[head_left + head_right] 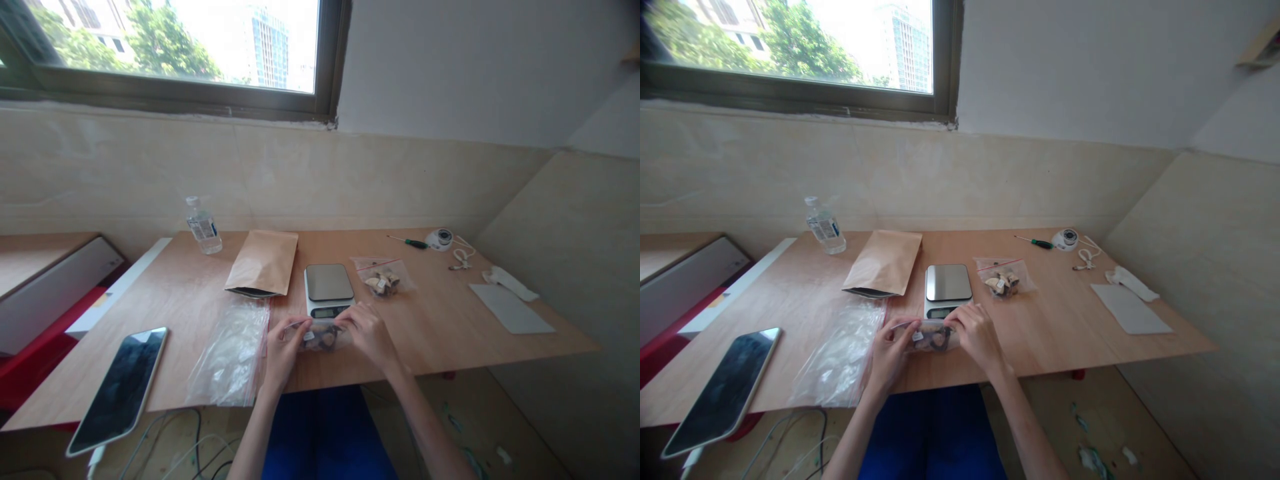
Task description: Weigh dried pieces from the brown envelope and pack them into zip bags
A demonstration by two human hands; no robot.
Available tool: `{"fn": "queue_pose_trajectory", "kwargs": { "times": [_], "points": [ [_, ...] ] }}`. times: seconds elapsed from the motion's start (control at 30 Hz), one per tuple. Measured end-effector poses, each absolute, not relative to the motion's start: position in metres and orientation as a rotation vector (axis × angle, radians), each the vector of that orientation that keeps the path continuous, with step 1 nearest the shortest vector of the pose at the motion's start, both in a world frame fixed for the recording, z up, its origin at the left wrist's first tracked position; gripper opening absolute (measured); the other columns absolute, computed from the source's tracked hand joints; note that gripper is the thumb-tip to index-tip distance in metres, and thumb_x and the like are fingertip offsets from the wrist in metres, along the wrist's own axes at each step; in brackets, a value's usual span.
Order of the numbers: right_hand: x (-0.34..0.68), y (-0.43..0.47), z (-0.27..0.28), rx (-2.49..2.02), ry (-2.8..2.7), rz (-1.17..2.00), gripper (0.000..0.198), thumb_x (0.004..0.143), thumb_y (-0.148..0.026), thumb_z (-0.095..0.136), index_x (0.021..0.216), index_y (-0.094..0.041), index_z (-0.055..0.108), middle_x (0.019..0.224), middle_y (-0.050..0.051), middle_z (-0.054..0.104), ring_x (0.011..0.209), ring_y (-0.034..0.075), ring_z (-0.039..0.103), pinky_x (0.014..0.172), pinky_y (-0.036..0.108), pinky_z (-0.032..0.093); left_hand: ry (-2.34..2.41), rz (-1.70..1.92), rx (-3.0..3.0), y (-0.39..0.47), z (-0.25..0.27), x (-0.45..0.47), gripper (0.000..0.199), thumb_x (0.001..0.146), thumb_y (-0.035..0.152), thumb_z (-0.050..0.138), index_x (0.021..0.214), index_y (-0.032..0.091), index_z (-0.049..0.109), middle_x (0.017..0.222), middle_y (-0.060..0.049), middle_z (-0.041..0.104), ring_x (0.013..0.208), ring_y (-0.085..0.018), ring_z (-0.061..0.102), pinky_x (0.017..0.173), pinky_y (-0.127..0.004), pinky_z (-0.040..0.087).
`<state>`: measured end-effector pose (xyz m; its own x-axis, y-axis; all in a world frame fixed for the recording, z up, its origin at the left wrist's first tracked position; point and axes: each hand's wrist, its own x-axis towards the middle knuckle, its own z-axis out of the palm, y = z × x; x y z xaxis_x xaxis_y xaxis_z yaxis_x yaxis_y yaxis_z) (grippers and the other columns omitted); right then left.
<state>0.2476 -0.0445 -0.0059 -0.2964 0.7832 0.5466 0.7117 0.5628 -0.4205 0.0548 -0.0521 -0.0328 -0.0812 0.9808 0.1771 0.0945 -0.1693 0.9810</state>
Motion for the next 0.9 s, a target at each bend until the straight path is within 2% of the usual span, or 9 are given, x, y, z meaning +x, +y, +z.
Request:
{"fn": "queue_pose_trajectory", "kwargs": {
  "times": [0.1,0.27,0.37,0.5,0.57,0.73,0.8,0.9],
  "points": [
    [0.252,-0.045,-0.006,-1.199,-2.07,0.169,0.012,0.088,-0.025,0.056,0.079,-0.021,0.063,0.076,0.002,0.067,0.073,0.018,0.059,0.069,0.03,0.041,1.262,1.359,1.337,-0.051,-0.037,0.051,0.024,0.078,0.039,0.062,0.083,0.016,0.069,0.078,-0.004,0.069,0.074,-0.018,0.064,0.067,-0.027,0.049],
    [0.254,-0.047,-0.008,-1.228,-2.053,0.123,0.021,0.088,-0.014,0.053,0.069,-0.02,0.06,0.069,0.001,0.065,0.07,0.018,0.057,0.068,0.031,0.039,1.265,1.353,1.344,-0.05,-0.041,0.049,0.023,0.077,0.038,0.063,0.08,0.016,0.068,0.077,-0.004,0.069,0.075,-0.018,0.063,0.069,-0.027,0.049],
    [0.253,-0.047,-0.008,-1.235,-2.043,0.113,0.022,0.088,-0.015,0.053,0.068,-0.019,0.059,0.068,0.002,0.064,0.069,0.018,0.057,0.068,0.031,0.039,1.249,1.364,1.315,-0.048,-0.04,0.05,0.023,0.077,0.038,0.063,0.079,0.016,0.068,0.077,-0.005,0.069,0.075,-0.018,0.064,0.066,-0.026,0.049],
    [0.261,-0.045,-0.011,-1.227,-1.994,0.281,0.014,0.088,-0.022,0.055,0.076,-0.02,0.062,0.075,0.002,0.067,0.073,0.018,0.06,0.068,0.029,0.044,1.211,1.367,1.23,-0.046,-0.042,0.049,0.026,0.076,0.04,0.063,0.08,0.015,0.068,0.077,-0.005,0.069,0.073,-0.018,0.064,0.063,-0.025,0.05],
    [0.267,-0.045,-0.014,-1.231,-1.956,0.318,0.015,0.088,-0.019,0.053,0.076,-0.02,0.063,0.076,0.002,0.067,0.074,0.018,0.061,0.067,0.028,0.046,1.176,1.355,1.19,-0.046,-0.043,0.048,0.028,0.078,0.041,0.061,0.082,0.015,0.068,0.078,-0.005,0.069,0.073,-0.018,0.064,0.063,-0.025,0.051],
    [0.269,-0.048,-0.018,-1.281,-1.901,0.173,0.023,0.085,-0.012,0.047,0.067,-0.02,0.06,0.066,0.003,0.061,0.068,0.018,0.058,0.064,0.029,0.044,1.147,1.354,1.094,-0.047,-0.047,0.051,0.033,0.079,0.046,0.059,0.081,0.014,0.068,0.077,-0.005,0.068,0.072,-0.017,0.062,0.062,-0.024,0.049],
    [0.269,-0.049,-0.018,-1.279,-1.856,0.21,0.02,0.085,-0.017,0.049,0.068,-0.02,0.06,0.067,0.003,0.061,0.069,0.019,0.058,0.064,0.03,0.044,1.131,1.381,0.99,-0.048,-0.049,0.054,0.037,0.078,0.05,0.058,0.078,0.014,0.066,0.073,-0.003,0.066,0.067,-0.015,0.061,0.06,-0.024,0.049],
    [0.269,-0.051,-0.019,-1.273,-1.677,0.458,0.017,0.085,-0.032,0.056,0.075,-0.02,0.063,0.074,0.004,0.066,0.074,0.02,0.061,0.068,0.03,0.048,1.056,1.46,0.808,-0.048,-0.051,0.059,0.039,0.077,0.053,0.058,0.072,0.014,0.063,0.067,-0.002,0.065,0.062,-0.014,0.06,0.058,-0.024,0.049]
  ]
}}
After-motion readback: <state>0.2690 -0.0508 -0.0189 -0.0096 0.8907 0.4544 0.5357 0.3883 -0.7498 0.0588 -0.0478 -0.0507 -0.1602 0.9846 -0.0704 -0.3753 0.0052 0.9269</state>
